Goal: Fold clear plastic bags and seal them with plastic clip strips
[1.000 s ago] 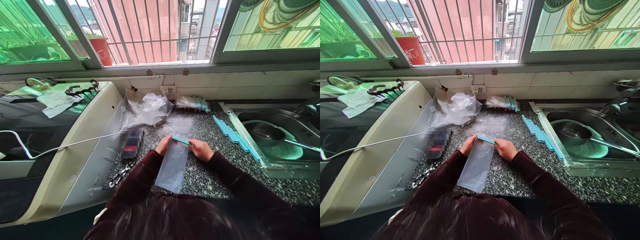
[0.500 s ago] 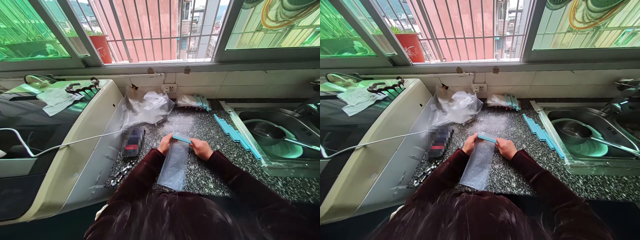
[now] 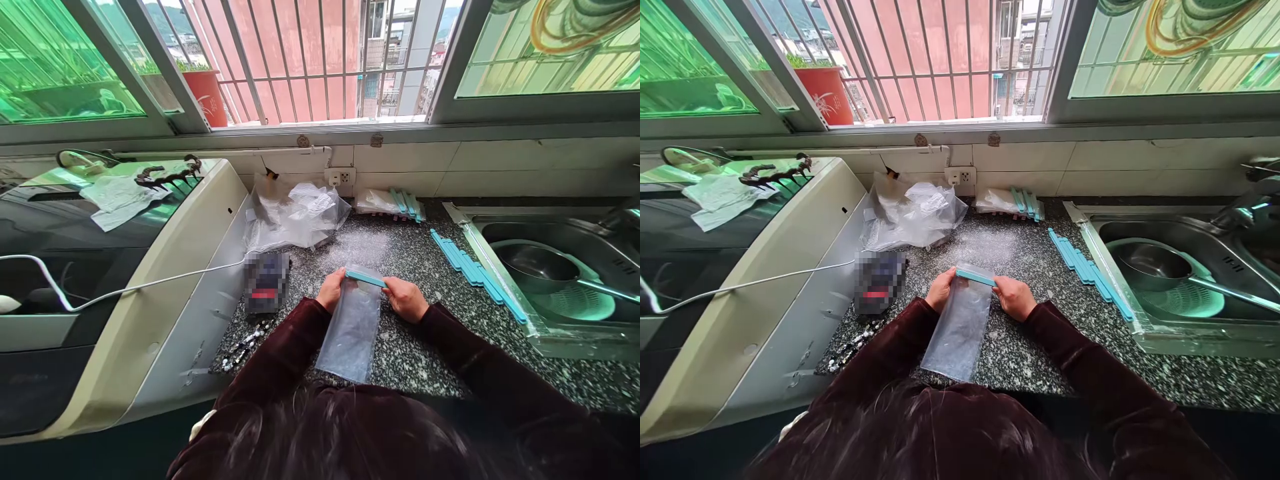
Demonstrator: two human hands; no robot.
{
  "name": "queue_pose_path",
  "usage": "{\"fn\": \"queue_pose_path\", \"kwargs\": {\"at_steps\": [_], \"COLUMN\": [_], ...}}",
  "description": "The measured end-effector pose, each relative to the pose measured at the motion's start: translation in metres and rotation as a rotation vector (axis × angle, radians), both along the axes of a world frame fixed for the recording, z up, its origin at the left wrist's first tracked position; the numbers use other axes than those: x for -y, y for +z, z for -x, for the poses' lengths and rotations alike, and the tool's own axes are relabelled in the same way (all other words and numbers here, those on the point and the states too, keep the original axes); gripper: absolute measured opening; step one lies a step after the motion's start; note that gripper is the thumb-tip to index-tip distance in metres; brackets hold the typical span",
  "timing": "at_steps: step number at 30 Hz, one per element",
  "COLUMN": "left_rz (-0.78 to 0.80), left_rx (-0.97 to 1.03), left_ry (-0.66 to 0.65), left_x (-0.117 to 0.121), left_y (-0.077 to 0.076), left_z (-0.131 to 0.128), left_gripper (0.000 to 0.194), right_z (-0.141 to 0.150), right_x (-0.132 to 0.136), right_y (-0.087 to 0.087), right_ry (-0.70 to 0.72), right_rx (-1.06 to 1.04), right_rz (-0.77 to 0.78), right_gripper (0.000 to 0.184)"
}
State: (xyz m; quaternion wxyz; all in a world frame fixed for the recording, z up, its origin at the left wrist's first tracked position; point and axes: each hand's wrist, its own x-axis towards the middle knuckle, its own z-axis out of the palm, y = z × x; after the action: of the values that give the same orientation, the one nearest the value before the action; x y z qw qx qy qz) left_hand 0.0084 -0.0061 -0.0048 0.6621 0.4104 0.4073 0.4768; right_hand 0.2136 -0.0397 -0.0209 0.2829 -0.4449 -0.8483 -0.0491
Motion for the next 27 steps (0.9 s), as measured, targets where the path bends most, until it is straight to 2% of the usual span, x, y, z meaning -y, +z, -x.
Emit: {"fn": "queue_pose_path", "kwargs": {"at_steps": [4,12,18,27], "left_rz": [0.084,0.057,0.053,-0.002], "left_rx": [0.045,-0.013,-0.027,-0.049], "left_ry": [-0.006,0.042,0.044,0.053], "left_x": [0.0,0.0,0.001,0.001], "left_y": [0.0,0.005,0.01,0.007], "left_z": [-0.002,-0.003,-0.004,-0.001], "left_gripper": [0.038,0.045,0.042,0.04], "right_z": [0.001,0.001,-0.001,-0.002], "right_x": [-0.001,-0.003,-0.004,-0.005], "right_y": [0.003,0.005,0.006,0.013], "right_ry": [0.019,0.048,-0.001,-0.039], "right_rx": [-0.058,-0.158,-0.192,-0.206], "right_rz": [0.001,0.03,0.052,-0.082], "right_gripper": [0.024,0.024,0.025,0.023]}}
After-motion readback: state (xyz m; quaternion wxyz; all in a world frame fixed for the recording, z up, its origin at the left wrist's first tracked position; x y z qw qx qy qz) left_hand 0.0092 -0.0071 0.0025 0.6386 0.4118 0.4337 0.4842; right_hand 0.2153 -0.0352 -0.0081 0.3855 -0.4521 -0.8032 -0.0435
